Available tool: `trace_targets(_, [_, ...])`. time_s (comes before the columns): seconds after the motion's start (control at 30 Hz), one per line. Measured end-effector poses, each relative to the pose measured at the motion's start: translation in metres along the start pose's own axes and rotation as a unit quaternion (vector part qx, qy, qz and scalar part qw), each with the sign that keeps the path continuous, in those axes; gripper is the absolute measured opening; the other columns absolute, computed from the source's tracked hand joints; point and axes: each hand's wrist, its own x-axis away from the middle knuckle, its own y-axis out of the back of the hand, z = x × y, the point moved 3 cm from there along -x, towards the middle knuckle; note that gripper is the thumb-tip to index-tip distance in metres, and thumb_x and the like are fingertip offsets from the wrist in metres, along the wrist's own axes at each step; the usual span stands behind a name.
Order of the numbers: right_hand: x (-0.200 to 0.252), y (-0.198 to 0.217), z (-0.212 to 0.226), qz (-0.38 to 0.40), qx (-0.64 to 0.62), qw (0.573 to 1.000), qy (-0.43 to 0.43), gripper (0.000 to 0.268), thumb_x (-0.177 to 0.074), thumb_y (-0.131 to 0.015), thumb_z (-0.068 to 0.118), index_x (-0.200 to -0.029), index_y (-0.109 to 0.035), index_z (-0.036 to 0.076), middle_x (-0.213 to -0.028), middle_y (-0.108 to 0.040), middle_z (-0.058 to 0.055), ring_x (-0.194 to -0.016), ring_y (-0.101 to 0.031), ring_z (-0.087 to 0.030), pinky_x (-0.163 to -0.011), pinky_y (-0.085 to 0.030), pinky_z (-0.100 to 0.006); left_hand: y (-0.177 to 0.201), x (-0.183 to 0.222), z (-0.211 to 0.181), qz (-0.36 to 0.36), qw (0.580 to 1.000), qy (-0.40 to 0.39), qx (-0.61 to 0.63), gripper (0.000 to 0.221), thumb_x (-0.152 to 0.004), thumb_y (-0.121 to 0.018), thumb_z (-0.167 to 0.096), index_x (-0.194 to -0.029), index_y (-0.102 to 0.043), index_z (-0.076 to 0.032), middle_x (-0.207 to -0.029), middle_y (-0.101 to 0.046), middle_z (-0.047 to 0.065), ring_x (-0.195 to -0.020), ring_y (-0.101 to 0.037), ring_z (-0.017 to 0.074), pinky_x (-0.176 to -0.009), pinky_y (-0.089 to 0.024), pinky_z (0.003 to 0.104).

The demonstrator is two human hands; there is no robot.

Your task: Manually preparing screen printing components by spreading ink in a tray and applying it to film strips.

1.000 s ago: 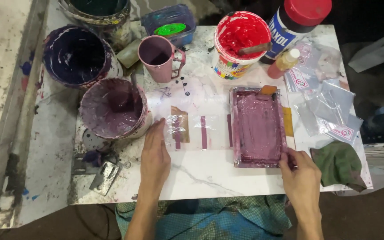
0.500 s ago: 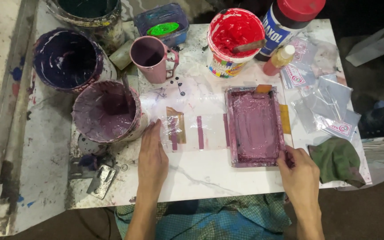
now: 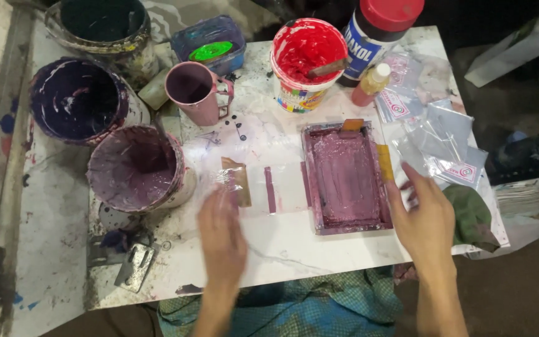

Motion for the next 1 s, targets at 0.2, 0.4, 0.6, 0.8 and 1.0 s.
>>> trace_targets(0.2, [-0.088, -0.03, 0.026, 0.018, 0.098, 0.958, 0.27, 0.041, -0.104, -0.062, 0.018, -0.143, -0.063, 0.005, -0.122, -0.061, -0.019, -0.107, -0.056, -0.038, -0.076, -0.053, -0.05, -0.051, 0.039, -0.116, 0.142, 0.972, -0.149, 0.116, 0.034, -0.1, -0.047, 0.002, -0.13, -0.053, 0.015, -0.123, -0.061, 0.033, -0.117, -0.059, 0.0488, -0.113, -0.047, 0.06])
trace_targets(0.4, [-0.123, -0.054, 0.014, 0.029, 0.08, 0.942, 0.323, 0.014, -0.1, -0.07, 0.015, -0.112, -0.073, 0.008, -0.107, -0.064, -0.011, -0.098, -0.057, -0.033, -0.079, -0.049, -0.046, -0.083, 0.079, -0.139, 0.17, 0.963, -0.19, -0.091, 0.063, -0.108, -0.057, -0.036, -0.156, -0.043, 0.004, -0.157, -0.044, 0.023, -0.136, -0.047, 0.0404, -0.12, -0.039, 0.05])
trace_targets(0.6, [-0.126, -0.036, 0.018, 0.089, -0.017, 0.967, 0.236, 0.012, -0.103, -0.065, 0.014, -0.112, -0.069, 0.007, -0.109, -0.069, -0.009, -0.106, -0.057, -0.031, -0.093, -0.043, -0.044, -0.079, 0.074, -0.14, 0.156, 0.957, -0.213, -0.115, 0.065, -0.109, -0.053, -0.044, -0.153, -0.047, 0.004, -0.148, -0.052, 0.021, -0.132, -0.051, 0.0379, -0.121, -0.04, 0.049])
trace_targets(0.8, [-0.098, -0.026, 0.023, 0.094, -0.031, 0.974, 0.206, 0.014, -0.104, -0.064, 0.016, -0.113, -0.067, 0.006, -0.105, -0.066, -0.009, -0.097, -0.055, -0.025, -0.083, -0.043, -0.04, -0.078, 0.071, -0.143, 0.164, 0.947, -0.215, -0.175, 0.075, -0.105, -0.052, -0.055, -0.156, -0.045, 0.0, -0.144, -0.053, 0.014, -0.13, -0.052, 0.0324, -0.123, -0.038, 0.047])
trace_targets(1.0, [-0.087, -0.05, 0.02, 0.092, 0.113, 0.938, 0.314, 0.02, -0.102, -0.064, 0.021, -0.118, -0.071, 0.01, -0.105, -0.069, -0.009, -0.099, -0.061, -0.032, -0.09, -0.048, -0.044, -0.074, 0.068, -0.144, 0.148, 0.929, -0.23, -0.247, 0.078, -0.104, -0.049, -0.062, -0.157, -0.044, -0.005, -0.144, -0.052, 0.011, -0.133, -0.048, 0.0279, -0.125, -0.036, 0.045])
